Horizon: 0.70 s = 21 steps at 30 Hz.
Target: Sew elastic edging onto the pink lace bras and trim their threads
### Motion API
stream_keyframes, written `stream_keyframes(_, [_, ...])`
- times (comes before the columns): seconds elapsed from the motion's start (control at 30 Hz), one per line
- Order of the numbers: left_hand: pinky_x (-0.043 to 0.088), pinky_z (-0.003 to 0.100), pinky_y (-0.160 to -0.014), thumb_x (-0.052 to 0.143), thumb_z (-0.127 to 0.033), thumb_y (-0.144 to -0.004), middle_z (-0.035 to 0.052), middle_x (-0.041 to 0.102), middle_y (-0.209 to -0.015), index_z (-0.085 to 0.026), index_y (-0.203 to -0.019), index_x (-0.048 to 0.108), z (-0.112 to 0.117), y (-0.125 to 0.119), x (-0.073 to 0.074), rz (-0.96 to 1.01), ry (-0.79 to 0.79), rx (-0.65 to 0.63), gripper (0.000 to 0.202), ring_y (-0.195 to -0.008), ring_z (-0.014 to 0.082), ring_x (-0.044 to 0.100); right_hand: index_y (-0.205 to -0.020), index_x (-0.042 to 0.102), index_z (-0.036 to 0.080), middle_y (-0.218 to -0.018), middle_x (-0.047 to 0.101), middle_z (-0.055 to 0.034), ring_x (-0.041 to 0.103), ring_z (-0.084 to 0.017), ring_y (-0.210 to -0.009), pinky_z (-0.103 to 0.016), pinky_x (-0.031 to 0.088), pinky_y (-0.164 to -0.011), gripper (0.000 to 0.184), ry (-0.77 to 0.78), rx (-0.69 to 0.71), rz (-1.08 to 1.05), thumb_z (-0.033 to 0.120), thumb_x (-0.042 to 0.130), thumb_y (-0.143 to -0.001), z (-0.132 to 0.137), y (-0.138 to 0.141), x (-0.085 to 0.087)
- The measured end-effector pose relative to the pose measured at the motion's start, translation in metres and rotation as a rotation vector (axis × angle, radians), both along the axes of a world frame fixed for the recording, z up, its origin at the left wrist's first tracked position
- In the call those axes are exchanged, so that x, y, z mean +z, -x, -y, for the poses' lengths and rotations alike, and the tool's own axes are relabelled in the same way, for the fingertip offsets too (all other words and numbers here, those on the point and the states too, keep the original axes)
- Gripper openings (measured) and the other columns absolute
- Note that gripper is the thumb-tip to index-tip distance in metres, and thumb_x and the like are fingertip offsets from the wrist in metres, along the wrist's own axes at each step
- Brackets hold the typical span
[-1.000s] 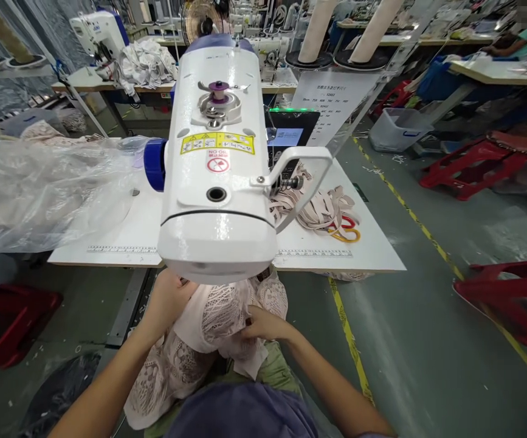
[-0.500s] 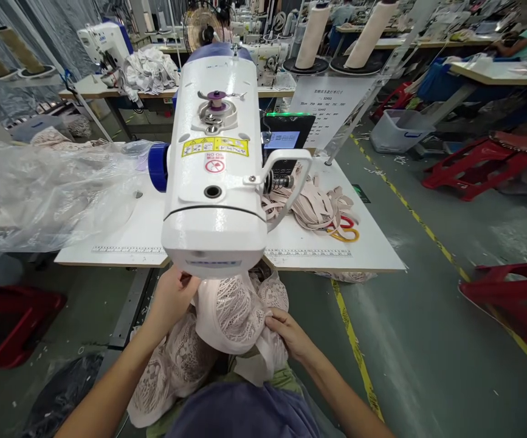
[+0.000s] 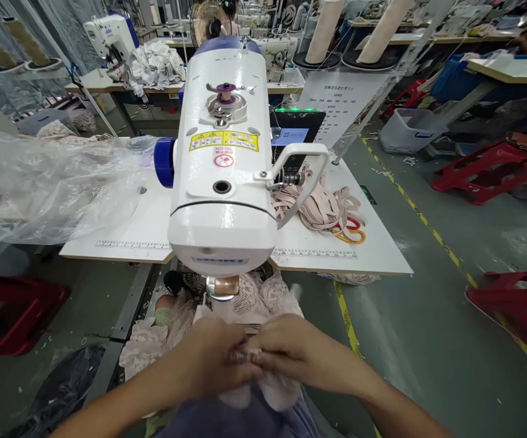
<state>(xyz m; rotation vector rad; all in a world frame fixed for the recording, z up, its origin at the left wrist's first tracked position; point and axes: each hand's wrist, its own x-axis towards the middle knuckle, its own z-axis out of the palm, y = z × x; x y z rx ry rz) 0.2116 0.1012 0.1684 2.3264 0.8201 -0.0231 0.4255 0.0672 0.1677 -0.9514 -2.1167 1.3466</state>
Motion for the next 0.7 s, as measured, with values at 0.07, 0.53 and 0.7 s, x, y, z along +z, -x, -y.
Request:
stream_keyframes(0.07, [0.029,0.028,-0.053,0.062,-0.045,-0.087,-0.0005,0.053,-0.059,-0.019,-0.062,0.047,-0.015,0.007,-0.003,-0.045,0.0,0.073,0.039,-0.057,0.0146,0.05,-0.093,0.075,0.023,-0.071,0.069,-0.0007,0.06,-0.015,-0.067,-0.025,0.04,-0.064,0.03,-0.086,-0.076,0.066,0.035,0.049,-0.102,-0.012,0.003,-0.003])
stream_keyframes(0.53, [0.033,0.026,-0.052,0.062,-0.041,-0.085,-0.0032,0.046,-0.048,-0.019,-0.068,0.06,-0.087,0.032,-0.016,0.207,0.027,0.488,0.027,-0.053,0.0156,0.047,-0.074,0.072,0.021,-0.07,0.067,-0.0024,0.066,-0.024,-0.076,-0.032,0.05,-0.071,0.035,0.063,-0.401,0.025,0.052,0.063,-0.089,-0.076,0.004,-0.043])
stream_keyframes(0.7, [0.042,0.027,-0.057,0.061,-0.036,-0.084,-0.0015,0.052,-0.054,-0.019,-0.076,0.062,-0.097,0.032,-0.017,0.229,0.005,0.455,0.019,-0.058,0.017,0.052,-0.076,0.073,0.023,-0.071,0.069,-0.0038,0.068,-0.028,-0.087,-0.037,0.055,-0.077,0.036,0.113,-0.39,-0.023,0.057,0.065,-0.085,-0.085,0.001,-0.047])
